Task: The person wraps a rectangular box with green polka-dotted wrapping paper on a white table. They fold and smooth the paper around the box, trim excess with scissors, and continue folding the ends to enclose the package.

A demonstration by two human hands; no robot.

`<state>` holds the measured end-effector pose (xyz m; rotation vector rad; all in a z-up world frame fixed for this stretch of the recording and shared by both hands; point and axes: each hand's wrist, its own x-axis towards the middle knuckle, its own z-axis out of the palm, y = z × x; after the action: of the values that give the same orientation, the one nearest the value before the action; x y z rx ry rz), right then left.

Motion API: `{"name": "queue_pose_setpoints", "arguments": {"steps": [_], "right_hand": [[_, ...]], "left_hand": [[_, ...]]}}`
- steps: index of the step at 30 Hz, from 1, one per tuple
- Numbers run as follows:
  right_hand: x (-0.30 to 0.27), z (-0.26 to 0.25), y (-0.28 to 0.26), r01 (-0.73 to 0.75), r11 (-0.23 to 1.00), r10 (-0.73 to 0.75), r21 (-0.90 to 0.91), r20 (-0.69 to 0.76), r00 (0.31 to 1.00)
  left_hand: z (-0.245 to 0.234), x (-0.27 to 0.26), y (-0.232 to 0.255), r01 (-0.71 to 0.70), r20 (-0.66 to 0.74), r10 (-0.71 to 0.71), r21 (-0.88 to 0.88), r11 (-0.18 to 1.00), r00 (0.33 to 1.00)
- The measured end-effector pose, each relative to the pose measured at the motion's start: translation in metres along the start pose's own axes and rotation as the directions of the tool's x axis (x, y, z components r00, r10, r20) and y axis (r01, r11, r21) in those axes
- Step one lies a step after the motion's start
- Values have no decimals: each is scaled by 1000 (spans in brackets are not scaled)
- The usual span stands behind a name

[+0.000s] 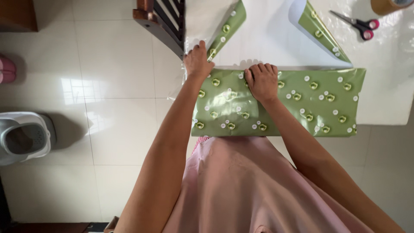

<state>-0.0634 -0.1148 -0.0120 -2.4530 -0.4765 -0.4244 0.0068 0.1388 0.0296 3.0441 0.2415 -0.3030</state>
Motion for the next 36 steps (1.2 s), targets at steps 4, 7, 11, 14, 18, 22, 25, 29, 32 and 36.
{"name": "queue_pose_setpoints", "arguments": {"steps": [4,7,11,14,18,22,25,29,32,36], "right_hand": [[2,-4,-3,-2,1000,2,23,-1,1000],[3,-6,-3,-6,1000,6,19,10,1000],[3,-7,-4,-16,1000,16,22,13,1000],[4,-9,-4,-20,999,20,42,11,1000],[6,-9,-5,-35,997,35,67,12,999],[6,-11,-6,-20,998,21,59,-15,1000],[6,-13,-6,-35,996,35,78,-2,999],[6,-14,-8,-38,996,39,86,-9,999],[7,-13,-8,-38,997,38,68,-6,999],[6,-11,-7,-47,996,47,76,4,999]], "left_hand": [[11,18,-6,-91,-16,96,200,976,995],[13,30,-26,-67,-56,74,115,991,996],[10,34,-56,206,-10,-209,-149,967,978],[9,36,-70,349,80,-342,-330,877,936],[15,38,-76,337,75,-333,-353,873,940],[17,38,-74,340,70,-336,-330,881,939],[13,32,-67,349,52,-355,-352,869,934],[5,23,-60,371,92,-364,-382,846,927],[-1,18,-55,357,84,-353,-388,850,932],[-12,14,-42,339,83,-331,-332,880,940]]}}
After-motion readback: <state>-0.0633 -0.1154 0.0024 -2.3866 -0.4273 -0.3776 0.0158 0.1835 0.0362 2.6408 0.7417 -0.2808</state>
